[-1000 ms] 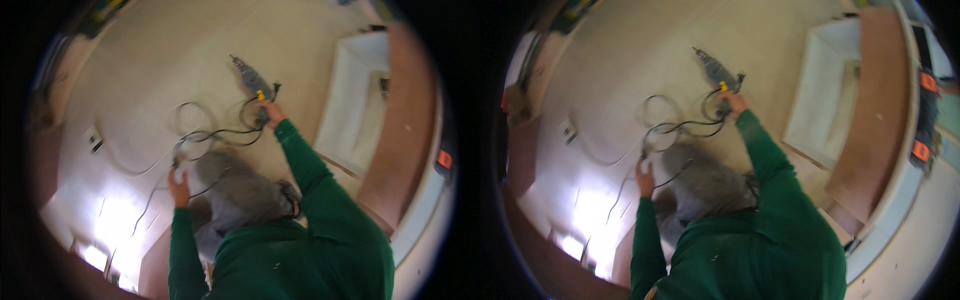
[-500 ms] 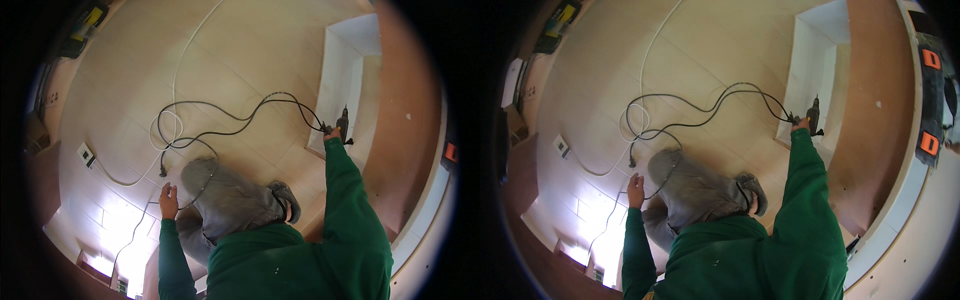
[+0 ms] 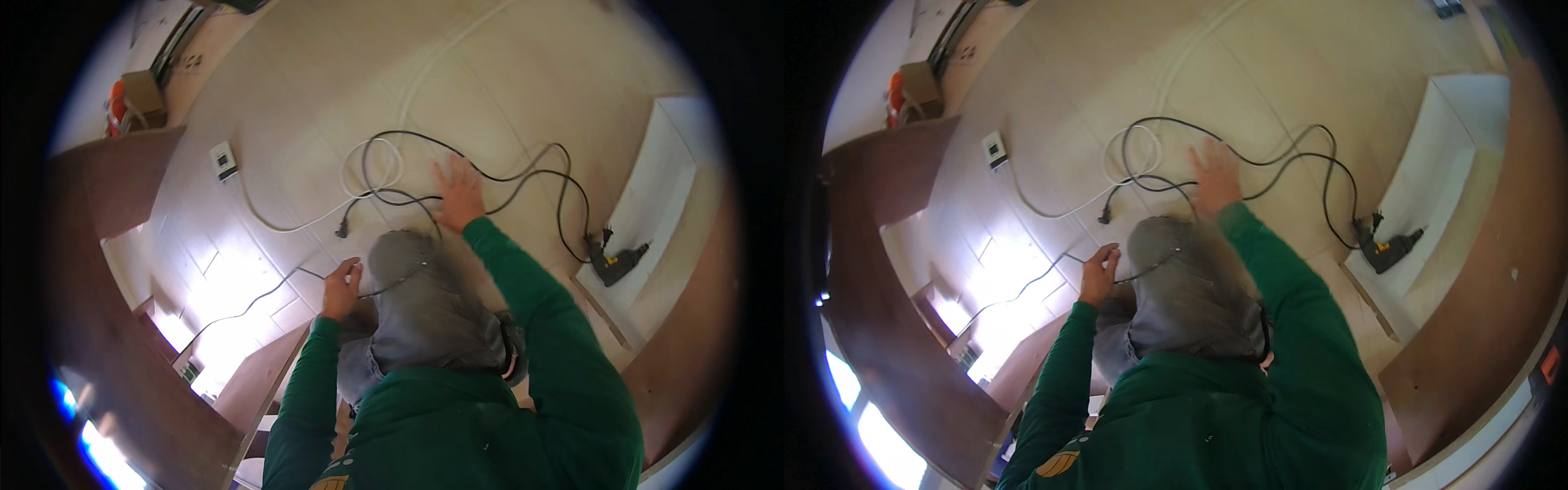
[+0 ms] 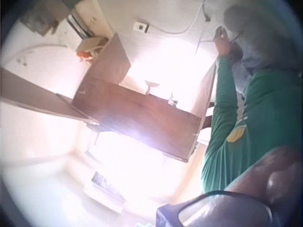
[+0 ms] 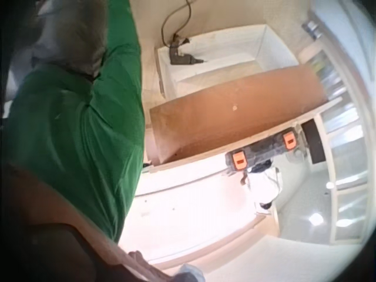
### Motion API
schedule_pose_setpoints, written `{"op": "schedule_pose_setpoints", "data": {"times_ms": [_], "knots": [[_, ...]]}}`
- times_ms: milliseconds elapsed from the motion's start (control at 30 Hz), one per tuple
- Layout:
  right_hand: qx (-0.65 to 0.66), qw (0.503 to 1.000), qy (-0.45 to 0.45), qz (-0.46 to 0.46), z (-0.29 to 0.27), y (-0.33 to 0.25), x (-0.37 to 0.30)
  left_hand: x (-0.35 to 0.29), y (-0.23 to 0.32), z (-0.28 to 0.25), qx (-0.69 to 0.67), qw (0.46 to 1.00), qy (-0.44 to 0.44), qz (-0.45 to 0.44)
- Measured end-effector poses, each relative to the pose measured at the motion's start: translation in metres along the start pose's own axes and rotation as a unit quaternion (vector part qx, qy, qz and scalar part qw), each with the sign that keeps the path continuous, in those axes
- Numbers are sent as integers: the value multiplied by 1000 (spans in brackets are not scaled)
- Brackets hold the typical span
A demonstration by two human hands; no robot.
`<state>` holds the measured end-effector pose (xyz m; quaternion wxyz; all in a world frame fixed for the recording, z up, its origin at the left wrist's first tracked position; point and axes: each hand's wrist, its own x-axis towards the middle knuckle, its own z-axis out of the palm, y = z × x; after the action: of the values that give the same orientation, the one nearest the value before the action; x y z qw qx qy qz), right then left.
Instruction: The person uses a corded drill to drive screws into a wooden frame, then removes a large plywood panel from the structure. The person also handles a power cord and plugs it into a wall outlet. Another person is visible in the background working on the same structure.
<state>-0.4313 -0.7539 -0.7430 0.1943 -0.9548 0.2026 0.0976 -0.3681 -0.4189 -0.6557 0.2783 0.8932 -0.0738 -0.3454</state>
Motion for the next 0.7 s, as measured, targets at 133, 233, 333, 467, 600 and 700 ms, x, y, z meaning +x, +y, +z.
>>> {"op": "schedule_pose_setpoints", "data": {"times_ms": [133, 233, 333, 467, 600, 700], "knots": [[93, 993, -54, 56, 33, 76, 5, 3, -1, -14, 2, 1000, 0, 1], [24, 969, -101, 224, 39, 172, -46, 13, -32, -8, -30, 997, 20, -61], [-122, 894, -158, 401, 2, 319, -125, 44, -75, 17, 17, 992, 126, -26], [-257, 780, -39, 569, -106, 359, -187, 82, -75, 28, 57, 985, 149, -69], [-128, 952, 177, 213, -102, 255, -123, 103, -66, 24, 56, 993, 95, -44], [178, 980, 68, -53, -47, 15, -26, 96, -39, -9, -4, 985, 133, 111]]}}
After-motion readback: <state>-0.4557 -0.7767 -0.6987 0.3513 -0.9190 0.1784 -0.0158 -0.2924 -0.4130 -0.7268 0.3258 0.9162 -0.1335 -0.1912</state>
